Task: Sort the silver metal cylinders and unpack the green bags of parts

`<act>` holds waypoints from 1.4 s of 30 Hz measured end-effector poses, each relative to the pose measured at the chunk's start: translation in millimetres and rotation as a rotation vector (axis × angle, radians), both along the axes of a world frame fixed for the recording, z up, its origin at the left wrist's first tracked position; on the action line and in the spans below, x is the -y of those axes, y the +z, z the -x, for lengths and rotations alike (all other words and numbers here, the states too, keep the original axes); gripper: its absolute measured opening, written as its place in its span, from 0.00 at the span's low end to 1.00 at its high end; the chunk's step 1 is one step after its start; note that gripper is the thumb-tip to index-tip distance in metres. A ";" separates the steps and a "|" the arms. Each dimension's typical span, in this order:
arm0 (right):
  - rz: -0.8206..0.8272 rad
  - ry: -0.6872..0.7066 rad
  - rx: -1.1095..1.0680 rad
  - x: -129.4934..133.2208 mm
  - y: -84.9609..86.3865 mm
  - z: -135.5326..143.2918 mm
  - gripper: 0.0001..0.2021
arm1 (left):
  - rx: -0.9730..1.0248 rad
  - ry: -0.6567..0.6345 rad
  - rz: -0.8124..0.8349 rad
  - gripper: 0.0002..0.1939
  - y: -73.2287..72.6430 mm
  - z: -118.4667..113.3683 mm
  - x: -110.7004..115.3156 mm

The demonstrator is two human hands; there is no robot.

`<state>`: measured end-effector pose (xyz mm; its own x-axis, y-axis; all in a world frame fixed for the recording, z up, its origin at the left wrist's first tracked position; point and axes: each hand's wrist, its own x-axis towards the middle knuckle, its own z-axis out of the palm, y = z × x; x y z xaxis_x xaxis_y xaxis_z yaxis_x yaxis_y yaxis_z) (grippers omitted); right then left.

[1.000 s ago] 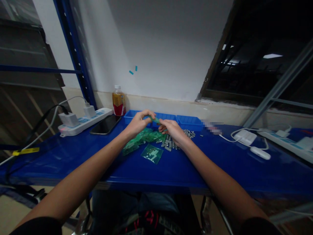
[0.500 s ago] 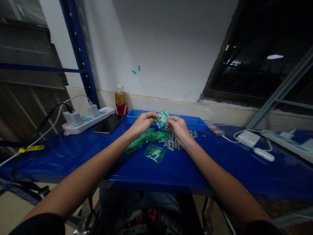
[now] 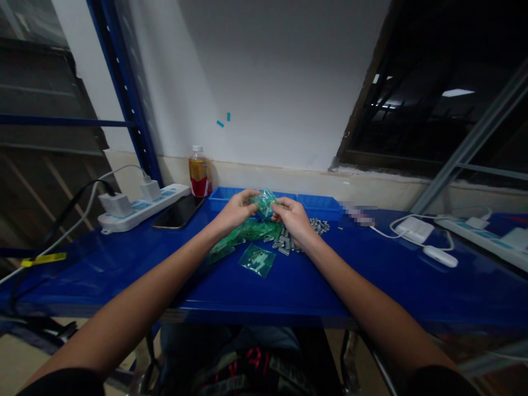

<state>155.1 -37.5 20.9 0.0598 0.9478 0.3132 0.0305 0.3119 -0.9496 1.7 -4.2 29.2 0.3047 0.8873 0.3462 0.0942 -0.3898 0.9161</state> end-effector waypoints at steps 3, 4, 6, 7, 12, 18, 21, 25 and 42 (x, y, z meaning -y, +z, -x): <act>-0.005 0.008 -0.004 1.5 1.6 0.3 0.10 | -0.006 -0.011 -0.027 0.17 2.1 1.5 0.9; -0.004 0.008 -0.008 1.9 2.0 0.4 0.10 | -0.008 -0.015 -0.030 0.16 2.1 1.8 0.8; 0.001 0.003 -0.011 1.9 2.3 0.3 0.10 | -0.014 -0.022 -0.022 0.16 0.9 2.0 -0.2; 0.006 0.001 -0.004 1.5 2.1 0.1 0.10 | -0.020 -0.022 -0.016 0.16 -0.1 2.1 -1.0; 0.009 0.019 0.037 -0.4 0.6 -1.5 0.11 | -0.043 -0.034 -0.027 0.16 -3.5 2.7 -4.5; 0.020 0.013 0.075 0.1 0.0 -1.0 0.09 | -0.039 -0.049 -0.013 0.14 -6.1 3.3 -5.1; 0.032 0.010 0.115 0.9 0.8 0.0 0.07 | -0.040 -0.066 -0.092 0.09 -7.8 4.1 -7.0; 0.067 0.020 0.067 3.3 3.1 1.7 0.10 | -0.008 0.054 -0.261 0.06 -6.4 5.1 -9.6; -0.035 -0.069 -0.123 -10.1 -5.7 -4.9 0.11 | 0.037 0.070 -0.134 0.12 -2.2 1.9 -2.1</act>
